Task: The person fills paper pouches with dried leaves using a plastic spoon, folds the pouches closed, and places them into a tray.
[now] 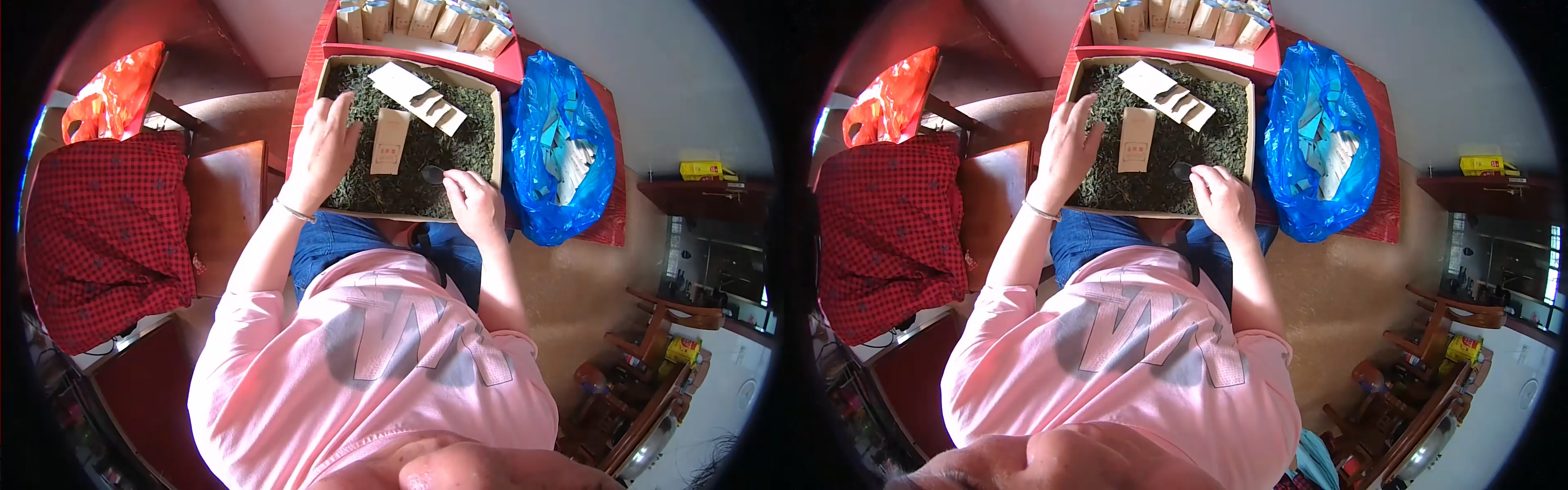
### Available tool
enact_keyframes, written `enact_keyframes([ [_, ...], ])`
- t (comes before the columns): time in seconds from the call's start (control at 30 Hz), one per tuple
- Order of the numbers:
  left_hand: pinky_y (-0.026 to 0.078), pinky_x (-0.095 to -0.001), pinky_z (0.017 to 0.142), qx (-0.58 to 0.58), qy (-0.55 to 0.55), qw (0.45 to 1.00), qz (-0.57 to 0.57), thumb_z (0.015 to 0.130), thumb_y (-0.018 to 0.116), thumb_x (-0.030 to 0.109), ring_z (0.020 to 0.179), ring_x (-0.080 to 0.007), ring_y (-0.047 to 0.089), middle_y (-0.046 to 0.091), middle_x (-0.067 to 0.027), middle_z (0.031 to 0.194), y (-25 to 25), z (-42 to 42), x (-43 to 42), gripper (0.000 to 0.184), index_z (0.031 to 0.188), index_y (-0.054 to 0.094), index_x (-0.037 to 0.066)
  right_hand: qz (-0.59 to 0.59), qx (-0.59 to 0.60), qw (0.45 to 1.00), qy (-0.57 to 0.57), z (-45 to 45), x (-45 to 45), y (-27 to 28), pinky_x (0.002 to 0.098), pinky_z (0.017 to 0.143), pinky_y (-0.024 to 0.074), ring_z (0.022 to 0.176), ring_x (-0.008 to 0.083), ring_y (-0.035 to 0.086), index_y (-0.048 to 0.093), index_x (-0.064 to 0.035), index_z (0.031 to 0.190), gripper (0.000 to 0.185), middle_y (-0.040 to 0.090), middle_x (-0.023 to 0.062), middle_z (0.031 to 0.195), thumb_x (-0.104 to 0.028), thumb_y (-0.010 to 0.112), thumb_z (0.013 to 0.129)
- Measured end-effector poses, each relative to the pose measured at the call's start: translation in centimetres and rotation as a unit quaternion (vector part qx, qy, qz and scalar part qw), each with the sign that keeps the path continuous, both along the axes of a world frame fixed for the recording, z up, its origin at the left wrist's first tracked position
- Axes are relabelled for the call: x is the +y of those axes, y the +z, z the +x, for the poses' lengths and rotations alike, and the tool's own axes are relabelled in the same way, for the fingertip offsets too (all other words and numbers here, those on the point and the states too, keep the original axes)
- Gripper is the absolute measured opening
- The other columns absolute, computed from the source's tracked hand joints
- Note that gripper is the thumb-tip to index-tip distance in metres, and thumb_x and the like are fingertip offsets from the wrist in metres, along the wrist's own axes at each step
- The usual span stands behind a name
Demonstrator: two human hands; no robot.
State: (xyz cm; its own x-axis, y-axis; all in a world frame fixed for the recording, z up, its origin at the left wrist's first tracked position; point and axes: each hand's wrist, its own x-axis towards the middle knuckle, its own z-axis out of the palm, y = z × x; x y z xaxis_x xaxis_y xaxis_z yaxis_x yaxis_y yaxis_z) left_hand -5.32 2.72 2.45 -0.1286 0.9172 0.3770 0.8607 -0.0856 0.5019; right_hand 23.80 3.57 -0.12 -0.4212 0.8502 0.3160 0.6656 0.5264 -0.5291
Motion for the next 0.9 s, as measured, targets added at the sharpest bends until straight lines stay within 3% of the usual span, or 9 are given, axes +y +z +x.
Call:
enact_keyframes([
  [0.07, 0.051, -0.0459, 0.095, 0.022, -0.014, 1.0, -0.011, 0.092, 0.076, 0.028, 0.108, -0.0398, 0.062, 0.063, -0.0205, 0.116, 0.2, 1.0, -0.4, 0.055, 0.137, 0.057, 0.003, -0.004, -0.002, 1.0, 0.0, 0.0, 0.0, -0.1, 0.0421, 0.067, 0.0583, 0.079, 0.0336, 0.073, 0.073, -0.0096, 0.103, 0.012, 0.074, 0.0117, 0.093, -0.02, 0.069, 0.099],
  [0.2, 0.054, -0.0442, 0.094, 0.068, -0.034, 0.994, -0.082, 0.083, 0.084, 0.031, 0.108, -0.0369, 0.062, 0.062, -0.0209, 0.111, 0.3, 3.9, -0.2, 0.063, 0.127, 0.054, -0.002, -0.002, 0.005, 1.0, -0.004, -0.1, 0.0, -0.1, 0.0417, 0.067, 0.0581, 0.079, 0.0338, 0.073, 0.074, -0.0101, 0.103, 0.012, 0.075, 0.0118, 0.094, -0.02, 0.07, 0.098],
  [0.4, 0.054, -0.046, 0.089, 0.102, -0.057, 0.989, -0.089, 0.083, 0.079, 0.022, 0.099, -0.0374, 0.063, 0.064, -0.0181, 0.101, -2.1, 5.3, 1.4, 0.038, 0.109, 0.059, 0.003, 0.017, 0.017, 1.0, -0.002, 0.1, 0.0, -0.4, 0.0426, 0.066, 0.0576, 0.077, 0.0336, 0.073, 0.073, -0.0096, 0.101, 0.011, 0.074, 0.0113, 0.092, -0.02, 0.069, 0.099],
  [0.5, 0.054, -0.0452, 0.081, -0.029, -0.114, 0.989, -0.09, 0.08, 0.076, 0.008, 0.088, -0.0379, 0.066, 0.065, -0.0184, 0.092, -1.5, 5.1, 0.5, 0.02, 0.082, 0.057, 0.002, 0.002, 0.011, 1.0, -0.014, 0.1, -0.1, -0.2, 0.0414, 0.068, 0.058, 0.081, 0.034, 0.074, 0.075, -0.0091, 0.103, 0.012, 0.075, 0.0124, 0.095, -0.019, 0.071, 0.097],
  [0.63, 0.054, -0.046, 0.076, -0.193, -0.214, 0.958, 0.017, 0.077, 0.065, -0.005, 0.087, -0.0395, 0.065, 0.062, -0.019, 0.088, -1.4, 4.3, -1.1, 0.015, 0.079, 0.05, 0.0, 0.0, 0.006, 1.0, -0.01, 0.2, 0.1, -0.5, 0.0424, 0.067, 0.0574, 0.079, 0.0345, 0.073, 0.075, -0.0094, 0.102, 0.011, 0.075, 0.0121, 0.093, -0.019, 0.071, 0.097],
  [0.8, 0.055, -0.0431, 0.076, -0.237, -0.183, 0.95, -0.088, 0.075, 0.063, -0.009, 0.088, -0.0378, 0.067, 0.062, -0.0189, 0.091, -0.3, 4.3, -2.8, 0.015, 0.086, 0.056, 0.0, 0.006, 0.08, 0.997, -0.022, 0.3, 0.2, -0.5, 0.0379, 0.066, 0.0573, 0.078, 0.033, 0.074, 0.076, -0.006, 0.105, 0.011, 0.075, 0.0148, 0.093, -0.011, 0.072, 0.096],
  [0.83, 0.056, -0.0424, 0.076, -0.235, -0.158, 0.954, -0.099, 0.075, 0.062, -0.01, 0.089, -0.0369, 0.067, 0.062, -0.0185, 0.093, 0.0, 4.4, -2.9, 0.018, 0.09, 0.058, 0.0, 0.023, 0.14, 0.99, -0.015, 0.4, 0.4, -0.6, 0.0314, 0.066, 0.056, 0.073, 0.0226, 0.073, 0.076, -0.0038, 0.107, 0.012, 0.076, 0.0127, 0.09, -0.009, 0.072, 0.097],
  [0.87, 0.056, -0.0424, 0.076, -0.234, -0.161, 0.953, -0.103, 0.075, 0.062, -0.01, 0.089, -0.0369, 0.067, 0.062, -0.0185, 0.093, -0.2, 4.3, -3.0, 0.018, 0.09, 0.058, 0.0, -0.078, 0.208, 0.974, -0.038, 0.9, 0.2, -1.0, 0.0254, 0.063, 0.0528, 0.07, 0.0109, 0.067, 0.076, -0.0022, 0.11, 0.015, 0.075, 0.0069, 0.086, -0.013, 0.069, 0.101],
  [0.9, 0.056, -0.0417, 0.075, -0.212, -0.17, 0.959, -0.077, 0.076, 0.062, -0.01, 0.089, -0.0352, 0.067, 0.062, -0.0175, 0.095, -0.6, 4.4, -3.0, 0.02, 0.093, 0.06, 0.0, -0.136, 0.26, 0.954, -0.059, 0.9, -0.1, -0.3, 0.0232, 0.063, 0.0513, 0.069, 0.008, 0.065, 0.076, -0.0014, 0.111, 0.018, 0.074, 0.0051, 0.086, -0.014, 0.068, 0.103],
])
